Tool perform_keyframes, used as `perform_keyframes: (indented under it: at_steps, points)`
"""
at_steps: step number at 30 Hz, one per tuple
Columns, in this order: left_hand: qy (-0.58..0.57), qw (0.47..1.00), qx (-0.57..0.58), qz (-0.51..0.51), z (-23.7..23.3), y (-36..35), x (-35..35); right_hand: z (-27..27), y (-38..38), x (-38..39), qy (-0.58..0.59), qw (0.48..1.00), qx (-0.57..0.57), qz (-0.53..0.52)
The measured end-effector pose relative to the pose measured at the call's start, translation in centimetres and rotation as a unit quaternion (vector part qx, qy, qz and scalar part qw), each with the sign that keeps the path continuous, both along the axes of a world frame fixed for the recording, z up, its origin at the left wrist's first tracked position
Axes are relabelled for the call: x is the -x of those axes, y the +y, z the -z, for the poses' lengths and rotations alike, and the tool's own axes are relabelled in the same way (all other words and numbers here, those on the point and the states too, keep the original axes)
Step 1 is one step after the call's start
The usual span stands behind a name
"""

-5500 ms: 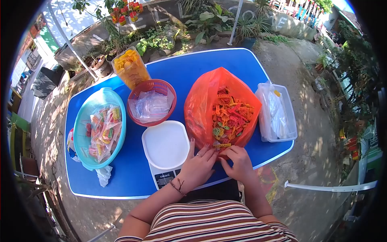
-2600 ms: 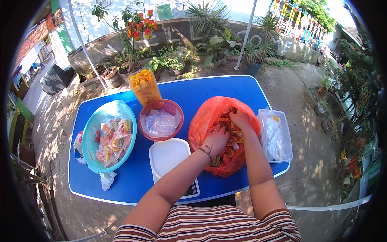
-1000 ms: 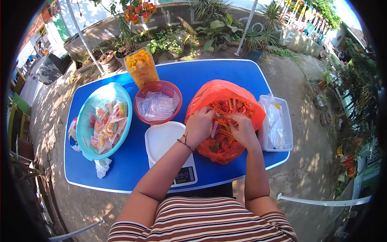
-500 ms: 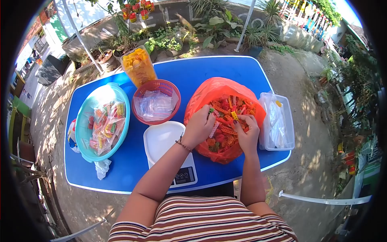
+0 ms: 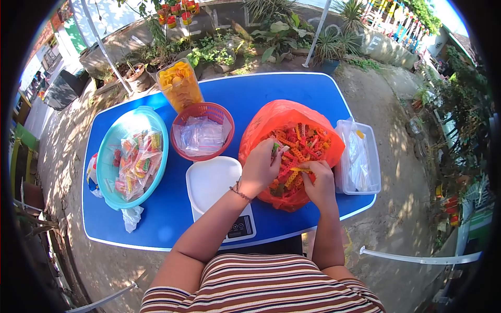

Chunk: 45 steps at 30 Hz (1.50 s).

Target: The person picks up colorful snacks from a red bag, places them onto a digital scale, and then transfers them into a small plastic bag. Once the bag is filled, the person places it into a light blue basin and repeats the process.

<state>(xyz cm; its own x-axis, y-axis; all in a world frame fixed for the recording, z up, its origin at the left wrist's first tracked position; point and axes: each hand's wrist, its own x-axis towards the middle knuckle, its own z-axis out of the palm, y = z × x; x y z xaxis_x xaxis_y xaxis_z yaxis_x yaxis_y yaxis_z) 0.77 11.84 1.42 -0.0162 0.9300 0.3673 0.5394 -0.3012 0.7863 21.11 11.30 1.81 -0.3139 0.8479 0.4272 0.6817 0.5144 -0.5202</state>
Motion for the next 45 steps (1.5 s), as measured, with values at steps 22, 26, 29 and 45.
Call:
perform_keyframes:
  at_steps: [22, 26, 29, 45]
  points:
    - [0.119, 0.992, -0.045, 0.018, 2.1, 0.1, -3.3, 0.2, -0.5, -0.2, 0.084, 0.989, -0.035, 0.115]
    - [0.21, 0.977, -0.024, -0.015, 2.8, 1.4, -3.9, 0.5, -0.9, -0.4, 0.115, 0.987, -0.033, 0.111]
    - [0.213, 0.977, 0.003, -0.014, 2.9, 1.7, -3.5, 0.4, -1.4, -0.5, 0.117, 0.987, -0.031, 0.11]
    - [-0.074, 0.985, 0.155, 0.032, -2.3, -8.6, 5.3, 0.0, -3.8, 7.2, 0.493, 0.717, 0.46, -0.177]
